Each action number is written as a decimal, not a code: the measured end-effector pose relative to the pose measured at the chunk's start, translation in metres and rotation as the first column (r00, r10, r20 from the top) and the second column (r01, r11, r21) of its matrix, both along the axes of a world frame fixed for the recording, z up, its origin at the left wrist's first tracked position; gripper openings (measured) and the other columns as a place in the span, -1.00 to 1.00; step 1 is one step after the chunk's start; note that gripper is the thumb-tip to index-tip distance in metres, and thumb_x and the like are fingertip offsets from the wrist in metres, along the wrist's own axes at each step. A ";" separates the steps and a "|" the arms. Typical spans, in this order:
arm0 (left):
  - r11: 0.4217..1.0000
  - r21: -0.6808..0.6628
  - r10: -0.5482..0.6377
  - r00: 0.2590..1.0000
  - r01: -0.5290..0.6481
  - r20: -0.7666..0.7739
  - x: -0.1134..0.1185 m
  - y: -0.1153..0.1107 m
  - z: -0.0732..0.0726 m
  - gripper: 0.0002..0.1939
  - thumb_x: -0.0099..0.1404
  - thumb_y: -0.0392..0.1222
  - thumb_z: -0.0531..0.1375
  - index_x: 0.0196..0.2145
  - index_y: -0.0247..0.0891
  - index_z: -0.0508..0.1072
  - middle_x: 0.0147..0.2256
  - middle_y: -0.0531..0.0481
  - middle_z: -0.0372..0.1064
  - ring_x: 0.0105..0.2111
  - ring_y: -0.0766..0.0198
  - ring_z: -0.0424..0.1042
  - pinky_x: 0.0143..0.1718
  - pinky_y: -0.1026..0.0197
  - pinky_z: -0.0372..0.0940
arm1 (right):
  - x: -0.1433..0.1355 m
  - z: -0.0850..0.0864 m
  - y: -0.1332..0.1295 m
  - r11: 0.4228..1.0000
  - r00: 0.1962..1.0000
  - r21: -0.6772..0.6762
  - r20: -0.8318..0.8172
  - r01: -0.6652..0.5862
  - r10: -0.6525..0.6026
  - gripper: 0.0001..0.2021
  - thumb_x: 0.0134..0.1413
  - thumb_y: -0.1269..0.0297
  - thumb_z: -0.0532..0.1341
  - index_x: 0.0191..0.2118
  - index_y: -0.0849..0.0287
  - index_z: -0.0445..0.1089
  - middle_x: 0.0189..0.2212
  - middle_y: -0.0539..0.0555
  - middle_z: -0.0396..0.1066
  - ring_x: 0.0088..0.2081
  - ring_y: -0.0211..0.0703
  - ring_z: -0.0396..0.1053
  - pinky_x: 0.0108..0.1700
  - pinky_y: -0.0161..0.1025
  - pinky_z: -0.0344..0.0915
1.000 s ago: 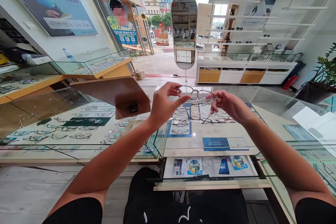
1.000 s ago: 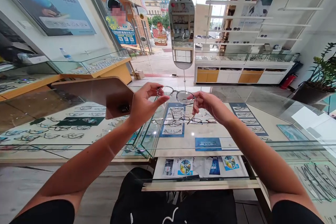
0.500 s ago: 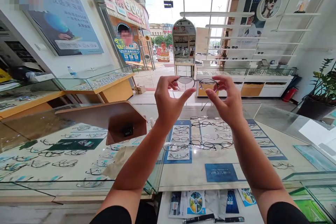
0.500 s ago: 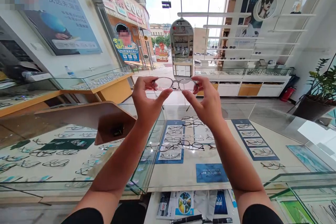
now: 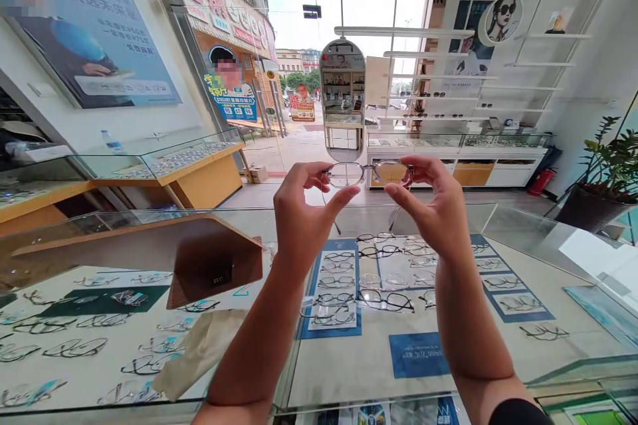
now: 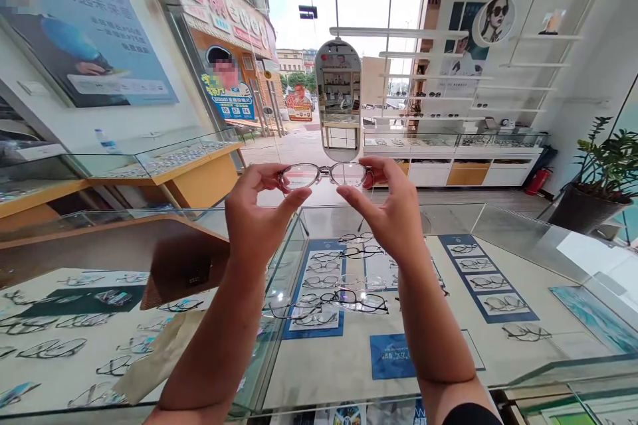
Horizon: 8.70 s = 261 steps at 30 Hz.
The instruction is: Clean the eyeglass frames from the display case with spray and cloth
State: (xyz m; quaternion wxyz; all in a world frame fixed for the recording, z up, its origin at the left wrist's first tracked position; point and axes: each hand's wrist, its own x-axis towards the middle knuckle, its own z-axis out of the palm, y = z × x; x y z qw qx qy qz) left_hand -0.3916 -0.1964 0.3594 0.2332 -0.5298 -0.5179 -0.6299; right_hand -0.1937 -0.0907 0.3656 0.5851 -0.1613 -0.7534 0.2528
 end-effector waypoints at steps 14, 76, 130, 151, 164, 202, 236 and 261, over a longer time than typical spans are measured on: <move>0.999 0.002 0.032 0.999 -0.032 0.003 0.004 0.001 -0.002 -0.53 0.32 0.24 0.45 -0.01 -0.12 0.58 -0.13 -0.03 0.52 -0.19 0.18 0.52 -0.14 0.07 0.46 | 0.006 0.000 -0.010 0.996 0.996 0.010 0.040 0.084 -0.084 -0.55 0.21 -0.02 0.49 0.12 0.03 0.52 -0.09 0.11 0.63 -0.07 0.02 0.58 0.09 0.09 0.50; 0.975 0.099 0.208 0.971 -0.197 -0.117 0.013 0.001 -0.006 -0.48 0.22 0.07 0.57 0.03 -0.14 0.57 -0.11 -0.07 0.49 -0.16 0.13 0.47 -0.06 0.04 0.46 | 0.009 -0.003 0.003 0.985 0.962 0.120 0.233 0.120 -0.146 -0.57 0.37 0.00 0.35 0.25 0.00 0.51 0.14 0.22 0.55 0.11 0.19 0.56 0.10 0.20 0.52; 0.987 -0.118 -0.103 0.993 0.110 0.062 -0.015 0.021 -0.011 -0.49 0.25 -0.08 0.54 0.06 -0.08 0.44 0.05 -0.09 0.65 -0.01 0.11 0.64 -0.07 0.05 0.51 | -0.004 -0.006 0.007 0.951 0.966 0.228 0.102 0.211 -0.239 -0.61 0.27 0.08 0.39 0.16 -0.05 0.43 0.10 0.17 0.49 0.11 0.18 0.49 0.14 0.19 0.47; 0.996 -0.076 0.036 0.999 -0.039 -0.040 -0.014 0.020 -0.011 -0.48 0.25 0.02 0.55 0.08 -0.07 0.50 0.00 -0.07 0.59 -0.02 0.06 0.55 -0.06 0.04 0.43 | -0.004 -0.008 0.009 0.949 0.964 0.230 0.106 0.215 -0.244 -0.59 0.26 0.09 0.40 0.17 -0.04 0.43 0.11 0.17 0.50 0.10 0.18 0.49 0.13 0.18 0.47; 0.997 -0.077 0.025 1.000 -0.027 -0.017 -0.013 0.019 -0.011 -0.51 0.27 -0.01 0.54 0.08 -0.09 0.53 -0.03 -0.06 0.60 -0.01 0.06 0.56 -0.04 0.03 0.41 | -0.004 -0.007 0.008 0.956 0.965 0.211 0.122 0.203 -0.232 -0.60 0.28 0.02 0.40 0.15 -0.03 0.44 0.10 0.17 0.52 0.10 0.15 0.50 0.13 0.13 0.47; 0.997 -0.056 0.059 0.997 -0.061 -0.045 -0.010 0.017 -0.010 -0.50 0.24 0.01 0.56 0.03 -0.11 0.52 -0.08 -0.04 0.59 -0.07 0.07 0.56 -0.01 0.00 0.43 | -0.005 -0.011 0.011 0.954 0.963 0.215 0.129 0.208 -0.238 -0.56 0.31 0.04 0.36 0.23 0.00 0.46 0.11 0.20 0.51 0.06 0.15 0.52 0.15 0.19 0.45; 0.993 -0.110 -0.028 0.998 0.033 0.053 -0.011 0.020 -0.011 -0.50 0.29 0.02 0.50 0.11 -0.06 0.50 0.06 -0.09 0.57 -0.04 0.09 0.60 -0.14 0.06 0.46 | -0.010 -0.006 0.002 0.922 0.965 0.294 0.000 0.251 -0.262 -0.59 0.29 0.08 0.37 0.21 -0.06 0.46 0.09 0.18 0.47 0.07 0.18 0.48 0.09 0.20 0.52; 0.972 0.214 0.122 0.987 -0.098 -0.100 -0.011 0.019 -0.013 -0.42 0.28 0.05 0.51 0.17 -0.04 0.46 0.06 -0.11 0.53 0.08 -0.01 0.54 -0.02 -0.05 0.52 | -0.016 -0.009 0.011 1.000 0.982 -0.018 -0.189 0.023 -0.026 -0.72 0.46 0.02 0.23 -0.01 0.07 0.58 -0.12 0.14 0.65 -0.04 0.00 0.63 -0.03 0.01 0.59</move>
